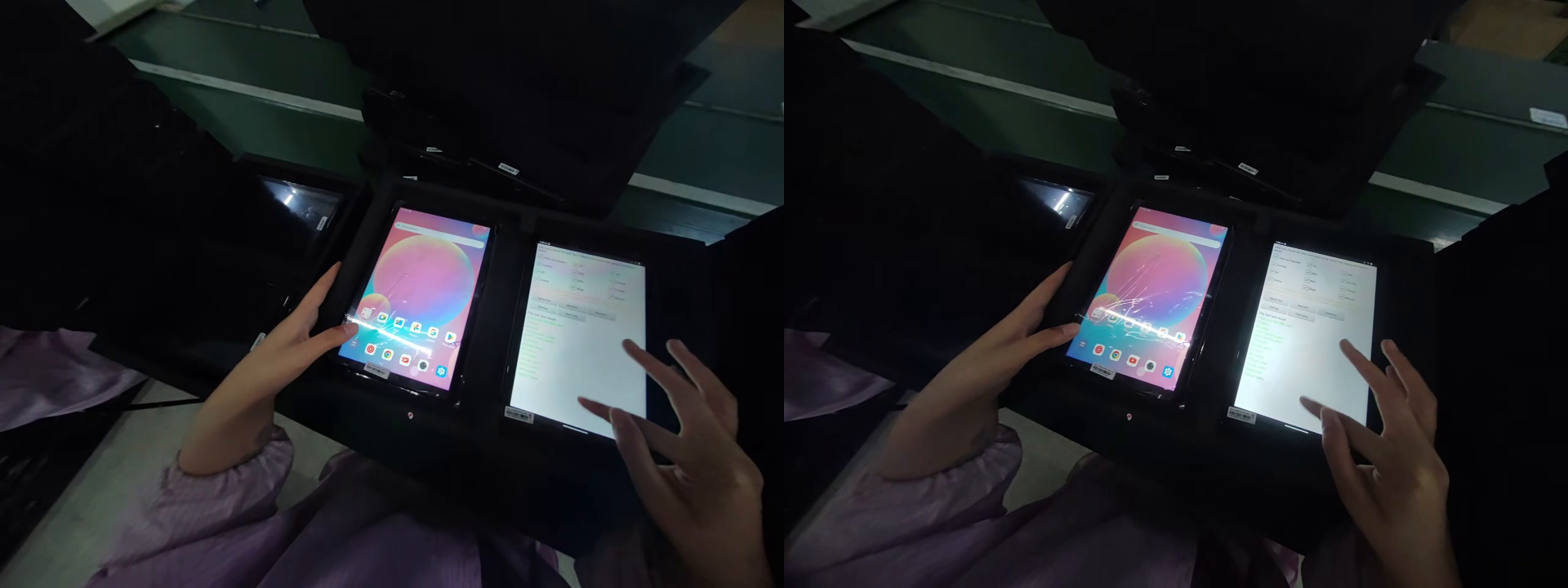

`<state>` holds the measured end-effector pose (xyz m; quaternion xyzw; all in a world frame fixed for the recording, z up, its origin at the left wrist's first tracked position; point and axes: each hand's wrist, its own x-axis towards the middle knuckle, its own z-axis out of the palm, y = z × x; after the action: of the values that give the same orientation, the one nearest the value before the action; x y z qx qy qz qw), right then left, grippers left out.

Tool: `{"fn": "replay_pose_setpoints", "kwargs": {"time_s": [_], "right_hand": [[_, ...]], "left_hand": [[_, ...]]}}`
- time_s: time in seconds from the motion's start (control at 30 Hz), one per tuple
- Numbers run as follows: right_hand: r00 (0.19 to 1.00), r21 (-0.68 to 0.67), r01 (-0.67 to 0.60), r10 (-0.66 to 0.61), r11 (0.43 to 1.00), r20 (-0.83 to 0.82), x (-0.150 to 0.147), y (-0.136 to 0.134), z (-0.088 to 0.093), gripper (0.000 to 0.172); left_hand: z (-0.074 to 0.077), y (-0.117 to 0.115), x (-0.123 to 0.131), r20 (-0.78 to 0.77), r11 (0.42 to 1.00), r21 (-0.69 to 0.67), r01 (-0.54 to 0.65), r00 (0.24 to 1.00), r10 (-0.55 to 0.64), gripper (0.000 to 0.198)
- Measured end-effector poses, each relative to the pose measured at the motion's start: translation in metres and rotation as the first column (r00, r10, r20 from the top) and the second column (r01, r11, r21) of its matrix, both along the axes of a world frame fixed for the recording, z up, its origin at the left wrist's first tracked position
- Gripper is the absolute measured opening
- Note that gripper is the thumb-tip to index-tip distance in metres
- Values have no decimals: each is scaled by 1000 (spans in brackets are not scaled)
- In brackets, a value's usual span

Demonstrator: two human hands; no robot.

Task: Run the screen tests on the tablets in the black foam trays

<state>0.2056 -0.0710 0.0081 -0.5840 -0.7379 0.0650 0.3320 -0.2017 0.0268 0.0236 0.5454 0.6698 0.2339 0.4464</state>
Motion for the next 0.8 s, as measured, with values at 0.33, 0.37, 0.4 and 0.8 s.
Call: {"fn": "replay_pose_setpoints", "kwargs": {"time_s": [0.33,0.37,0.4,0.8], "right_hand": [[998,-82,-59,58,995,-9,-7,-3,11,31],[997,-92,-74,74,993,-4,-8,-3,11,31],[996,-92,-85,84,992,-17,-8,-4,11,31],[984,-44,-163,166,986,63,-21,4,7,33]], "left_hand": [[4,2,14,35,996,-20,-82,996,83,95],[4,1,15,39,996,-28,-86,995,87,94],[4,1,15,45,995,-31,-91,995,92,92],[-1,2,10,142,992,-46,-115,982,121,100]]}}
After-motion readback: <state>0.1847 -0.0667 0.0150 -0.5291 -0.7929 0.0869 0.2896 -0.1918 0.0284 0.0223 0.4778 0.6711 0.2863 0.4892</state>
